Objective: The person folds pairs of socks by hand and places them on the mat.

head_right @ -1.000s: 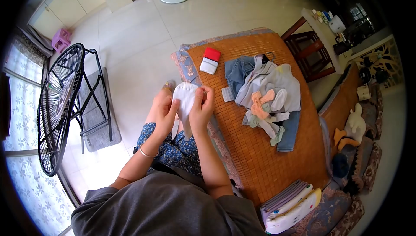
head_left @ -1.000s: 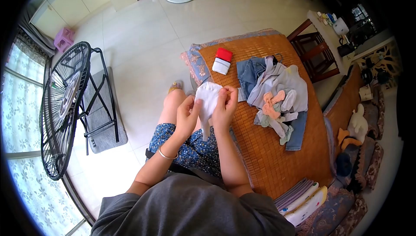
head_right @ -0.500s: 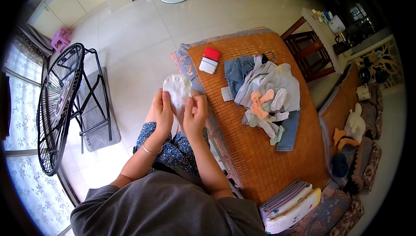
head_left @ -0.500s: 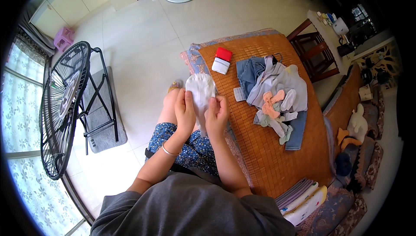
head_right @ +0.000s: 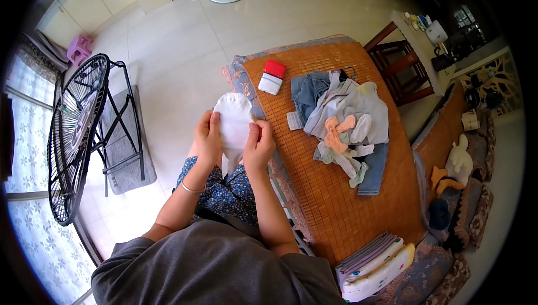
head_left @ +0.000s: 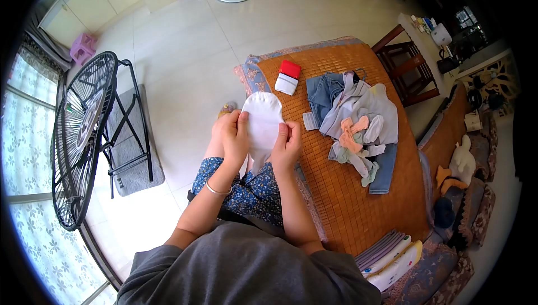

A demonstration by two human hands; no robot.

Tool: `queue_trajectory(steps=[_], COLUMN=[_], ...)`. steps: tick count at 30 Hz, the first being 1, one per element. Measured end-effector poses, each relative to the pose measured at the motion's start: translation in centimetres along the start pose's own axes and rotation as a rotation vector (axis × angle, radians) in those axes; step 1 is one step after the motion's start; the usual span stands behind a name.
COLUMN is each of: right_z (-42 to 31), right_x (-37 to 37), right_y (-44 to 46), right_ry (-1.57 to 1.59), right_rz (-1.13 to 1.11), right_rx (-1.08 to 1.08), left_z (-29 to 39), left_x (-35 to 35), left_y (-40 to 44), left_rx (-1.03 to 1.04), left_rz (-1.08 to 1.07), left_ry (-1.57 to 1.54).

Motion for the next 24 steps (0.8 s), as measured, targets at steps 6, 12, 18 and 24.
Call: queue_trajectory(steps=[6,12,18,24], right_z=[0.8,1.8,2.2,1.6], right_x=[0.8,0.8,-0.2,-0.4], right_y=[1.0,1.1,0.4,-1.2], right_ry=[0.118,0.157,0.220,0.252], right_rz=[0.007,0.024,-0.073,-0.274], right_rx=[0.092,0.162,0.280,0.479], left_z=[2.4,-0.6,0.4,-0.7], left_x=[0.0,0.7,0.8,0.7], left_y=[-1.0,-2.7,-2.3,-2.3], left_rx=[-0.131,-0.229,-0.125,-0.144], left_rz=[-0.161,-0.278,-0.168,-0.114], left_ry=[-0.025,-0.121,-0.146,-0.109])
Point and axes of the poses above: each hand's wrist, its own y-axis towards the middle knuckle, its own x-axis out of the palm, z = x × y, the point moved 2 cm from there along y, towards the middle knuckle, and after that the axes turned 13 degrees about -x, right-handed, at the moved point
